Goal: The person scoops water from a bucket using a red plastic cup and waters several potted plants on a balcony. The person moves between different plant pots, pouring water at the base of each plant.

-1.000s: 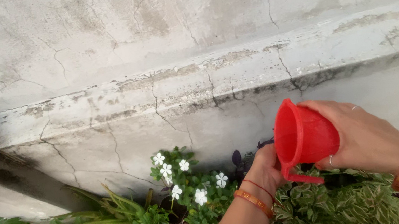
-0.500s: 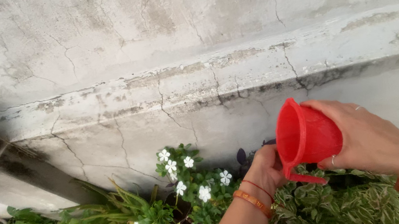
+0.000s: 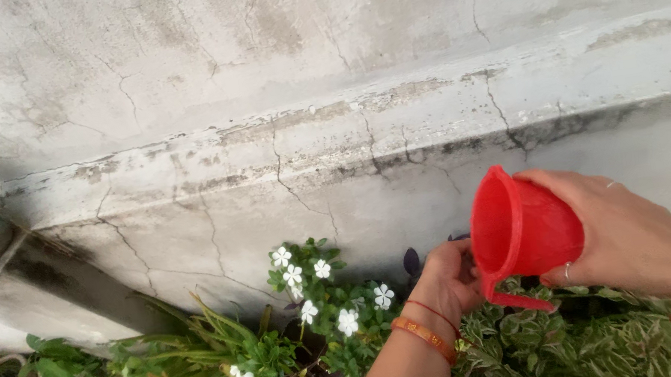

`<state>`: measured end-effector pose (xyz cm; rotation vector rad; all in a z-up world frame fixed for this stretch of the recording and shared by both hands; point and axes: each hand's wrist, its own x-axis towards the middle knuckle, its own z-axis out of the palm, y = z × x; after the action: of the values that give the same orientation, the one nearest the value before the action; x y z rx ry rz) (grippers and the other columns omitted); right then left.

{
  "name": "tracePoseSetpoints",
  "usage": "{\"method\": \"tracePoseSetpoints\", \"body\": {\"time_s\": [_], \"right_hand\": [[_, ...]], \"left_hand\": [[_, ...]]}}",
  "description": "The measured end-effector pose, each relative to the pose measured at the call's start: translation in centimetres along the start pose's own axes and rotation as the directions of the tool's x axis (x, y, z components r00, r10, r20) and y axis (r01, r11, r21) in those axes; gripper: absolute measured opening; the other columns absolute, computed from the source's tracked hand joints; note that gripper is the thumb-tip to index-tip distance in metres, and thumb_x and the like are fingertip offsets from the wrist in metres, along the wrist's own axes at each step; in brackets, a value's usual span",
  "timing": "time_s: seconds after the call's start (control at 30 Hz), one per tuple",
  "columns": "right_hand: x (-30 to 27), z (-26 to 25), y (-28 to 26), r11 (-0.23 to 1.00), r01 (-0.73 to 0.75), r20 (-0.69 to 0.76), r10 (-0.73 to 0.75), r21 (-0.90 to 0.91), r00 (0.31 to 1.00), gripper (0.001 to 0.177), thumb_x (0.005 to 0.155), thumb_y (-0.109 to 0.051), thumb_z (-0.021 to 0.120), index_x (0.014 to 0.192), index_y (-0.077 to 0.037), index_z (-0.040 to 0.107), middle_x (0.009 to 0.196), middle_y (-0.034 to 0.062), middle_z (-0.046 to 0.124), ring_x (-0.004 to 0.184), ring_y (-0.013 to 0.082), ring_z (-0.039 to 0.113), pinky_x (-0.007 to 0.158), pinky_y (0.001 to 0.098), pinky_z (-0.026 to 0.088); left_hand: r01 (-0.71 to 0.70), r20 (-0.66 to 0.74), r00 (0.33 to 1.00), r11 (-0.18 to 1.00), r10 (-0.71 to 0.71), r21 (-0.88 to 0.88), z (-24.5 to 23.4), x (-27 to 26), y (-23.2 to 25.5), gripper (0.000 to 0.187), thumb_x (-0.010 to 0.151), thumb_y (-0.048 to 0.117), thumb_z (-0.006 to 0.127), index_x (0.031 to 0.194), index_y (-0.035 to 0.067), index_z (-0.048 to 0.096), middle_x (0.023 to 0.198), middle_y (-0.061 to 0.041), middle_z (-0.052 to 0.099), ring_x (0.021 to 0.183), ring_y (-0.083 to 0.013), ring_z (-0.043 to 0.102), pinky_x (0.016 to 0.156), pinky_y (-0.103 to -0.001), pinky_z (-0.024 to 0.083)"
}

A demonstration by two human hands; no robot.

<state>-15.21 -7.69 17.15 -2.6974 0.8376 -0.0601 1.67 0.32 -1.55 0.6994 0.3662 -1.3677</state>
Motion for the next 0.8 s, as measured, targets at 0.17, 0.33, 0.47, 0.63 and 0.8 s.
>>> {"method": "tracePoseSetpoints", "body": {"time_s": [0.17,0.33,0.47,0.63,0.8], "right_hand": [[1.0,0.3,0.6,1.000,0.011,0.021,-0.011,-0.006,1.000,0.132,0.043,-0.038,0.103,0.156,-0.028,0.036,0.150,0.0023,0.054,0.138,0.0250,0.052,0.113,0.0425,0.048],[2.5,0.3,0.4,0.999,-0.015,0.054,0.017,-0.037,0.998,0.134,0.043,-0.039,0.105,0.157,-0.027,0.035,0.150,0.0032,0.053,0.137,0.0251,0.054,0.112,0.0431,0.050],[3.6,0.1,-0.5,1.000,-0.009,0.106,0.010,-0.015,0.994,0.131,0.046,-0.038,0.106,0.156,-0.030,0.035,0.147,0.0001,0.058,0.130,0.0236,0.064,0.108,0.0412,0.056],[4.9,0.2,-1.0,0.999,0.047,0.122,-0.049,0.018,0.991,0.128,0.048,-0.035,0.104,0.156,-0.030,0.035,0.145,0.0006,0.062,0.125,0.0249,0.068,0.105,0.0401,0.058],[7.0,1.3,-1.2,0.985,0.173,0.086,-0.173,0.009,0.981,0.136,0.040,-0.037,0.104,0.157,-0.027,0.035,0.145,0.0065,0.059,0.128,0.0289,0.061,0.106,0.0445,0.053]], "left_hand": [[0.012,0.093,0.996,0.999,-0.015,0.041,-1.1,1.5,0.9,0.032,0.102,0.024,0.048,0.071,0.014,0.051,0.061,0.003,0.048,0.046,-0.0088,0.036,0.039,-0.023,0.026],[0.031,-0.021,0.999,0.999,-0.031,-0.012,-2.0,1.4,2.1,0.036,0.106,0.027,0.049,0.072,0.015,0.048,0.065,0.002,0.048,0.053,-0.0099,0.041,0.043,-0.023,0.024],[0.024,-0.028,0.999,0.999,-0.025,-0.043,-2.4,1.2,3.1,0.035,0.105,0.028,0.050,0.072,0.014,0.048,0.065,0.002,0.048,0.053,-0.0107,0.040,0.043,-0.023,0.025],[-0.009,-0.019,1.000,0.999,0.008,-0.049,-3.4,1.0,3.8,0.035,0.104,0.029,0.052,0.073,0.015,0.048,0.063,0.003,0.046,0.051,-0.0105,0.037,0.043,-0.025,0.023],[-0.082,-0.046,0.996,0.996,0.080,-0.027,-4.3,0.1,3.9,0.035,0.106,0.030,0.049,0.074,0.015,0.047,0.062,0.005,0.042,0.050,-0.0086,0.034,0.043,-0.023,0.022]]}}
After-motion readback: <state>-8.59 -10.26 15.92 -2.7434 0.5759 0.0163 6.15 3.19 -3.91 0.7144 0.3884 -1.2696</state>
